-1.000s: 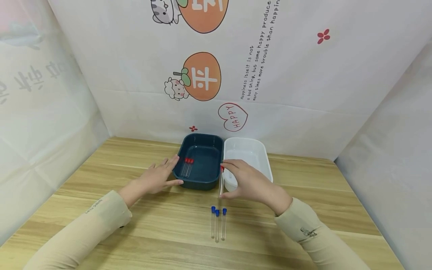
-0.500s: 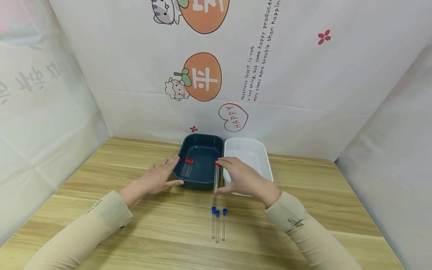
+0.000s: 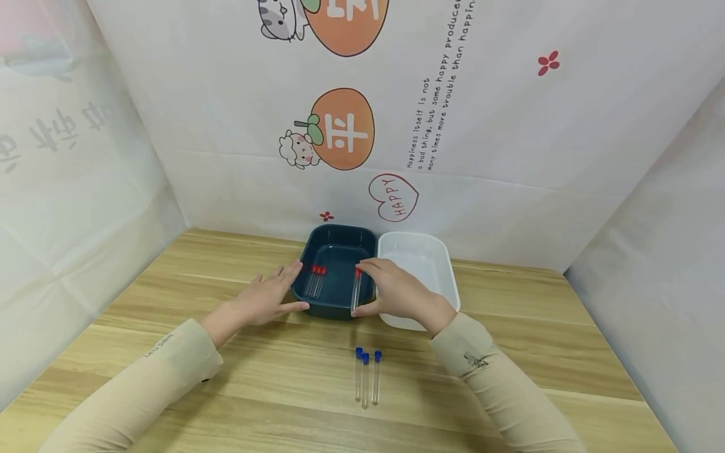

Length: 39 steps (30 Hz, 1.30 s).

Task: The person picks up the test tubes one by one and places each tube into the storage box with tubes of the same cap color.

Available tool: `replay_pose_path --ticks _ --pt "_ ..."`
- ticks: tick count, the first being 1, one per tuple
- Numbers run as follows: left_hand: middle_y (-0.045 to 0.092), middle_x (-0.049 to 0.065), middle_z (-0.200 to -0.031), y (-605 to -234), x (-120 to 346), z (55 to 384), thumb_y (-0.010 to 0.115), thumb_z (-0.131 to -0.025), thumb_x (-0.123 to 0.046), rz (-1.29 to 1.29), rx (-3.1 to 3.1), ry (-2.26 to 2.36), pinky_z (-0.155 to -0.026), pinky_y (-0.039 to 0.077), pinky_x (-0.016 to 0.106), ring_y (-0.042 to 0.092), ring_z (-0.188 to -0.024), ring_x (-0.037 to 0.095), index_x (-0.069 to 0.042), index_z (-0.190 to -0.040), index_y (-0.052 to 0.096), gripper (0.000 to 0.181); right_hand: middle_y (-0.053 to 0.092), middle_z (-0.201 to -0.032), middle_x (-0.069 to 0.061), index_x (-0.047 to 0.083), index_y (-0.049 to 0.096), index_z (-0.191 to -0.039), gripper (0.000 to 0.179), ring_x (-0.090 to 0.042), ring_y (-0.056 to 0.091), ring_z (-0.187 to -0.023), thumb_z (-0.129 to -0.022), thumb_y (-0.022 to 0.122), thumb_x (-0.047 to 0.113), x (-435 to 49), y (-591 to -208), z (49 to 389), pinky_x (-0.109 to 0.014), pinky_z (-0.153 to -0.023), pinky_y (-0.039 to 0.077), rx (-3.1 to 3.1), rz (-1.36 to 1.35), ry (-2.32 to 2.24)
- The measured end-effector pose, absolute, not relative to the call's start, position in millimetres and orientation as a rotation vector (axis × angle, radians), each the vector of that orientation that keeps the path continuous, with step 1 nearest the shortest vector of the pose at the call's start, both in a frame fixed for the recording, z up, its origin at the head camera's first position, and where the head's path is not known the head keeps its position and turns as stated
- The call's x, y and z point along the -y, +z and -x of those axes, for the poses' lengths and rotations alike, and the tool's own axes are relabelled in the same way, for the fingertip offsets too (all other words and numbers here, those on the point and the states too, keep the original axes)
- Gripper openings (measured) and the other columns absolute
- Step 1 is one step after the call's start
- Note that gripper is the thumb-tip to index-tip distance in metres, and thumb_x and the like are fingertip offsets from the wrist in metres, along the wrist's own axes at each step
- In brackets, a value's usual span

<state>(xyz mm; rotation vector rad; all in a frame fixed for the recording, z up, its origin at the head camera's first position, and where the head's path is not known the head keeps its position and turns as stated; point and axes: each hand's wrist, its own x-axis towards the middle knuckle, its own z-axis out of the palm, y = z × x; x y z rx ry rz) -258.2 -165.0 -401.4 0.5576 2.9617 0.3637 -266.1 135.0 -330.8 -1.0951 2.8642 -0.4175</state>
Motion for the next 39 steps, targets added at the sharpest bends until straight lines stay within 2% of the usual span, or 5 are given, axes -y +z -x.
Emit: replay_pose_path --ticks 18,32,39 --pt "0.009 0.010 -0.171 -402 166 258 0.051 -0.097 -0.069 -0.534 -2.960 0.373 -0.116 0.017 0.069 0.017 -0.153 0.041 -0.007 -0.165 0.009 0.101 0.048 -0.151 -0.022 0.002 0.046 -0.153 0.094 -0.037 0.048 -0.136 -0.082 0.085 0.050 -105 -339 290 -0.050 -0.112 0.041 -2.864 0.956 -0.414" --pt "0.008 0.011 -0.171 -401 165 260 0.051 -0.098 -0.068 -0.535 -2.952 0.372 -0.116 0.017 0.070 0.016 -0.153 0.042 -0.007 -0.165 0.008 0.101 0.048 -0.151 -0.023 0.000 0.045 -0.153 0.094 -0.036 0.050 -0.133 -0.083 0.085 0.048 -90 -347 305 -0.048 -0.110 0.044 -2.887 0.915 -0.402" --pt "0.009 0.010 -0.171 -400 164 259 0.051 -0.098 -0.067 -0.545 -2.957 0.358 -0.116 0.018 0.070 0.017 -0.153 0.041 -0.006 -0.165 0.010 0.100 0.047 -0.152 -0.023 0.000 0.047 -0.152 0.093 -0.037 0.045 -0.140 -0.083 0.084 0.050 -78 -352 309 -0.049 -0.113 0.040 -2.870 0.961 -0.330"
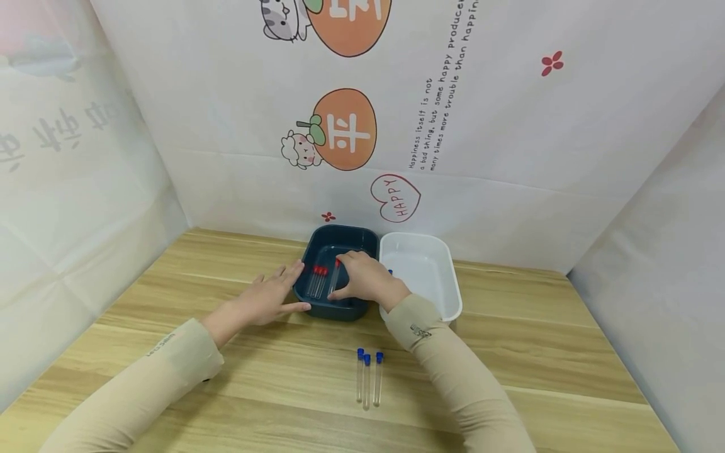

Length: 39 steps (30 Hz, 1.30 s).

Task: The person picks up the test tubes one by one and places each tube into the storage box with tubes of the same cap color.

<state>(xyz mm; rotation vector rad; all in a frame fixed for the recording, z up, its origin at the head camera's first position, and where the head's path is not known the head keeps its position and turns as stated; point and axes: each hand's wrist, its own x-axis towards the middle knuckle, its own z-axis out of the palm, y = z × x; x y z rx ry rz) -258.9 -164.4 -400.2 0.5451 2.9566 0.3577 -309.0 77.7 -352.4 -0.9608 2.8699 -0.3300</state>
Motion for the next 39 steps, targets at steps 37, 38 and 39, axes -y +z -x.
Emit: replay_pose_path --ticks 37,38,39 --pt "0.009 0.009 -0.171 -399 166 260 0.051 -0.098 -0.067 -0.557 -2.953 0.343 -0.115 0.020 0.069 0.019 -0.153 0.040 -0.006 -0.165 0.011 0.099 0.045 -0.155 -0.021 -0.001 0.045 -0.153 0.086 -0.035 0.041 -0.143 -0.089 0.080 0.045 -52 -388 342 -0.047 -0.117 0.034 -2.745 0.849 -0.312" --pt "0.008 0.009 -0.171 -399 166 260 0.051 -0.098 -0.067 -0.556 -2.951 0.344 -0.116 0.020 0.069 0.018 -0.153 0.040 -0.006 -0.165 0.011 0.099 0.045 -0.155 -0.021 -0.001 0.045 -0.153 0.085 -0.035 0.041 -0.144 -0.089 0.080 0.044 -51 -389 342 -0.047 -0.117 0.034 -2.745 0.845 -0.312" --pt "0.008 0.008 -0.171 -399 166 260 0.050 -0.098 -0.067 -0.555 -2.949 0.341 -0.116 0.020 0.069 0.018 -0.153 0.040 -0.007 -0.165 0.010 0.099 0.045 -0.154 -0.021 -0.001 0.046 -0.153 0.085 -0.034 0.041 -0.143 -0.089 0.080 0.044 -51 -390 343 -0.047 -0.117 0.034 -2.747 0.844 -0.308"
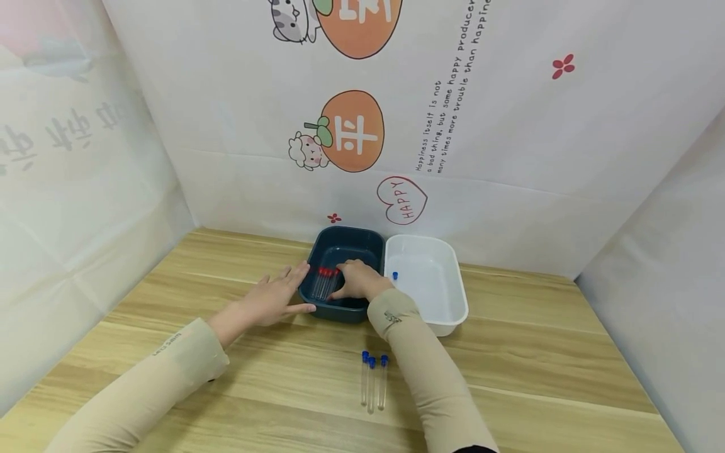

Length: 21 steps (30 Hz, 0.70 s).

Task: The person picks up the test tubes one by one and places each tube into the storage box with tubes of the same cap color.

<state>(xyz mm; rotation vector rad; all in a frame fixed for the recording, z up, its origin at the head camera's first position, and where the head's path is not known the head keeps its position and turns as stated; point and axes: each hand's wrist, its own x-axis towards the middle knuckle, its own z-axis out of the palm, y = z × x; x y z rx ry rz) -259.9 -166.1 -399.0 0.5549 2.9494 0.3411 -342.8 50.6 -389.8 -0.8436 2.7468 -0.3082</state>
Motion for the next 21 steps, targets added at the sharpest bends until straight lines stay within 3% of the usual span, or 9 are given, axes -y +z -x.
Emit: replay_pose_path --ticks 21 --pt "0.010 0.010 -0.171 -398.2 165.9 258.6 0.051 -0.099 -0.066 -0.578 -2.955 0.353 -0.115 0.021 0.069 0.020 -0.152 0.041 -0.006 -0.165 0.012 0.098 0.050 -0.151 -0.019 0.000 0.049 -0.151 0.084 -0.034 0.044 -0.140 -0.089 0.081 0.045 -42.9 -398.8 345.6 -0.047 -0.116 0.037 -2.791 0.858 -0.204"
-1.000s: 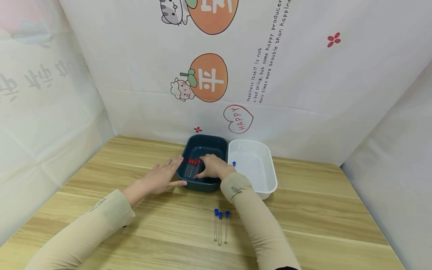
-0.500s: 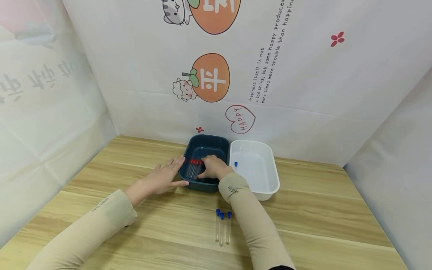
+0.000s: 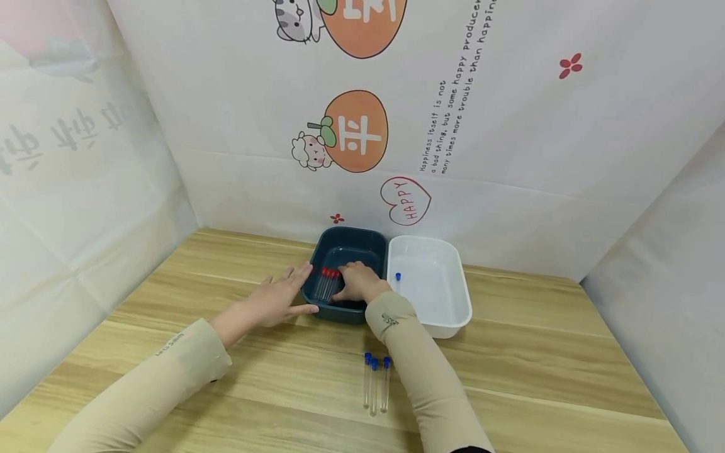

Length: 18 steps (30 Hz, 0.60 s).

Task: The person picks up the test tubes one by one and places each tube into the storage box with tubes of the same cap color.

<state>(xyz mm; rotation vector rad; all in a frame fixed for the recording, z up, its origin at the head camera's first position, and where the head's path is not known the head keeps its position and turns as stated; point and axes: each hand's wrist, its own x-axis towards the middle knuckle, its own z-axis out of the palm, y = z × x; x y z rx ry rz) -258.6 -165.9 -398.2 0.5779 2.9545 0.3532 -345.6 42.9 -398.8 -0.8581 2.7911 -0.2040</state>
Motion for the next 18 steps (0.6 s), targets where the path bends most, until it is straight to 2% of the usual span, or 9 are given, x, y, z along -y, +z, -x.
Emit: replay_pose_path --ticks 18 --pt "0.009 0.009 -0.171 -398.1 165.4 259.6 0.051 -0.099 -0.066 -0.563 -2.949 0.335 -0.116 0.021 0.069 0.019 -0.153 0.040 -0.007 -0.165 0.011 0.097 0.039 -0.159 -0.018 0.003 0.037 -0.158 0.087 -0.034 0.035 -0.146 -0.093 0.074 0.047 -39.8 -400.2 347.1 -0.050 -0.119 0.030 -2.750 0.827 -0.138"
